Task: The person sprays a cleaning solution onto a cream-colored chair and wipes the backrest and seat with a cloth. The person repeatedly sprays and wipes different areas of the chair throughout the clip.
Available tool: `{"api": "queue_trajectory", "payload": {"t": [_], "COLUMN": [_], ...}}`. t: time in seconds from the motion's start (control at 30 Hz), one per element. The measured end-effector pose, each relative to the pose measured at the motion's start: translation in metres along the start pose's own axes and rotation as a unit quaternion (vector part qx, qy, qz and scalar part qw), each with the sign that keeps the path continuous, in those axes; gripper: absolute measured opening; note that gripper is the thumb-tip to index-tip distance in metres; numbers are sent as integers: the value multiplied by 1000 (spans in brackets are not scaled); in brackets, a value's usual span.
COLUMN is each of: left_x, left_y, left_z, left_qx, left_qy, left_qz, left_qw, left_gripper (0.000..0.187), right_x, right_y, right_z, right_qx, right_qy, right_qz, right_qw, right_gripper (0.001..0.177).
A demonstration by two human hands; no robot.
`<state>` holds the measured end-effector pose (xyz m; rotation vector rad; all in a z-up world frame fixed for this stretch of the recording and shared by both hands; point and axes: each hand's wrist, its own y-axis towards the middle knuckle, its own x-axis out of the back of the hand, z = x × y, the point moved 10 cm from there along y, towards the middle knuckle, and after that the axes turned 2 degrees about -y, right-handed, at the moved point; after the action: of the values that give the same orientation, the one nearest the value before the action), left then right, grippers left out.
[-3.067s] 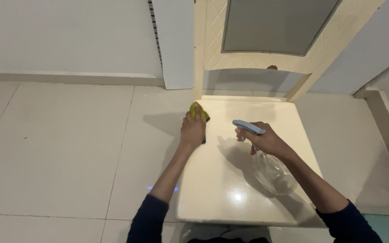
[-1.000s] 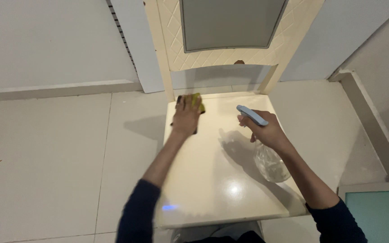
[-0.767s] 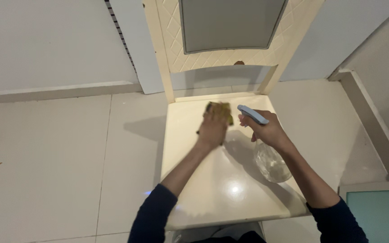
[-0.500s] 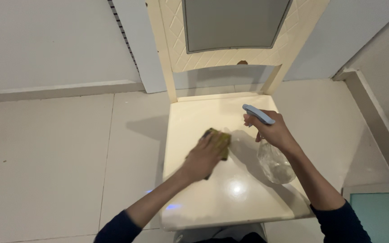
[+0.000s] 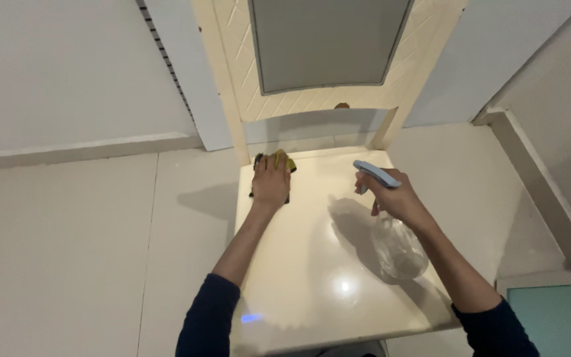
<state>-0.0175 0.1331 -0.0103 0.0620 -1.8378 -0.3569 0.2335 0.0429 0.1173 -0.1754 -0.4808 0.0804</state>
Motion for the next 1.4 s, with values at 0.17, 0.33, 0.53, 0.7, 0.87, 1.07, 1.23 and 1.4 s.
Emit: {"api": "queue_trajectory", "payload": {"t": [0.17,0.33,0.53,0.7,0.87,1.07,1.23,1.4], "left_x": [1,13,-27,-56,-43,-35,-16,2], "left_y": [-9,-13,23,50,59,50,27,4], "left_z": [10,29,-20,-118,-164,-121,-47,18], "left_qx": [3,15,-50,-150,-165,-115,-41,-6], "left_qy": [4,26,27,27,-109,-101,-101,37], "left_qz": [-15,-51,29,30,-32,48,53,-14], "left_qw": [1000,998,998,988,980,987,993,999], "left_gripper": [54,61,53,49,56,52,49,57], "right_x": [18,27,37,55,57,36,17,3], "right_y": [21,35,37,37,39,45,46,40], "right_z": [-9,-9,-14,-25,-25,-19,-15,-4], "right_qx": [-31,-26,-37,-72,-75,-49,-46,8], "right_qy": [-74,-78,-67,-52,-46,-50,-57,-32], "right_qz": [8,10,-3,-21,-21,9,29,41], "right_qw": [997,997,997,996,996,998,997,999], "right_gripper": [44,41,42,42,42,42,41,41]}}
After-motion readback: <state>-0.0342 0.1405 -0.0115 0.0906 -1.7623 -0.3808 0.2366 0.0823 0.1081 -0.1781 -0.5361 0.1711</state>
